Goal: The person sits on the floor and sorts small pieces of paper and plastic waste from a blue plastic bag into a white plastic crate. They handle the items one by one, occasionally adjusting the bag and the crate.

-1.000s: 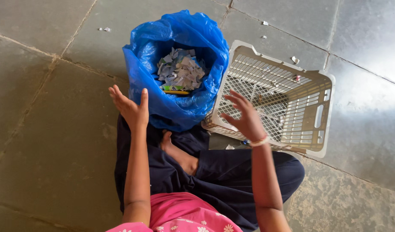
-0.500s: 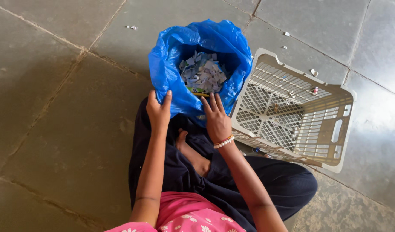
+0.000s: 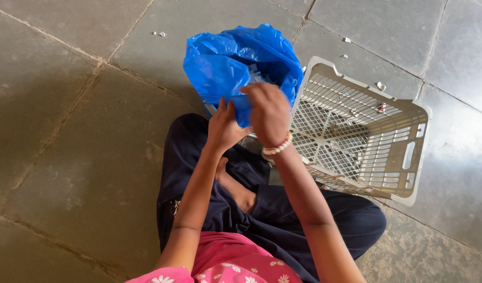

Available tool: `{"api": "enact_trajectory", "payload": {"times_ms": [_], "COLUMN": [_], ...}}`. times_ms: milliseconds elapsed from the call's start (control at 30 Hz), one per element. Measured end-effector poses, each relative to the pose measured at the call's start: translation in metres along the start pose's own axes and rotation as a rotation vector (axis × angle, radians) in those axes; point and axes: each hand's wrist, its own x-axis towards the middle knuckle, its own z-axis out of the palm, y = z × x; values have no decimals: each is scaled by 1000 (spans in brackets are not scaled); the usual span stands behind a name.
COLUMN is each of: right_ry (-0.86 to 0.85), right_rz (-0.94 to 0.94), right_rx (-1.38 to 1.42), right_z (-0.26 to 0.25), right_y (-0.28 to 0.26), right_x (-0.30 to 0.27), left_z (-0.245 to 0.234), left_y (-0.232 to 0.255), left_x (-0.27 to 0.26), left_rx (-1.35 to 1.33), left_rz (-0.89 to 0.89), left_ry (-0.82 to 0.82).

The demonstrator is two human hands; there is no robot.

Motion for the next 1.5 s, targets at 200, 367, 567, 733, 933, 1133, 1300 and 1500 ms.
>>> {"api": "enact_trajectory", "payload": {"times_ms": [200, 367, 567, 733, 933, 1133, 1300, 1500], "right_ry": [-477, -291, -390, -484, -697, -579, -484, -533], "right_rz": [-280, 60, 500, 253, 3, 138, 281, 416], "right_rx": [162, 173, 16, 104, 589, 531, 161, -343], "right_z": [18, 4, 28, 63, 97, 94, 81, 66], "right_y": [-11, 70, 137, 142, 131, 134, 110, 101], "right_x": [8, -20, -44, -33, -39, -38, -38, -19], "left_z": [77, 49, 39, 45, 60, 15, -68, -55], "left_y": [-66, -69, -82, -85, -89, -55, -71, -82], "left_x": [9, 11, 22, 16, 38, 46, 47, 73], "left_rx": [-201, -437, -1923, -1660, -1437, -758, -628, 157], "left_rz": [-48, 45, -228, -330, -434, -84, 91, -174], "left_ry": [269, 559, 316, 51, -126, -195, -176, 571]}}
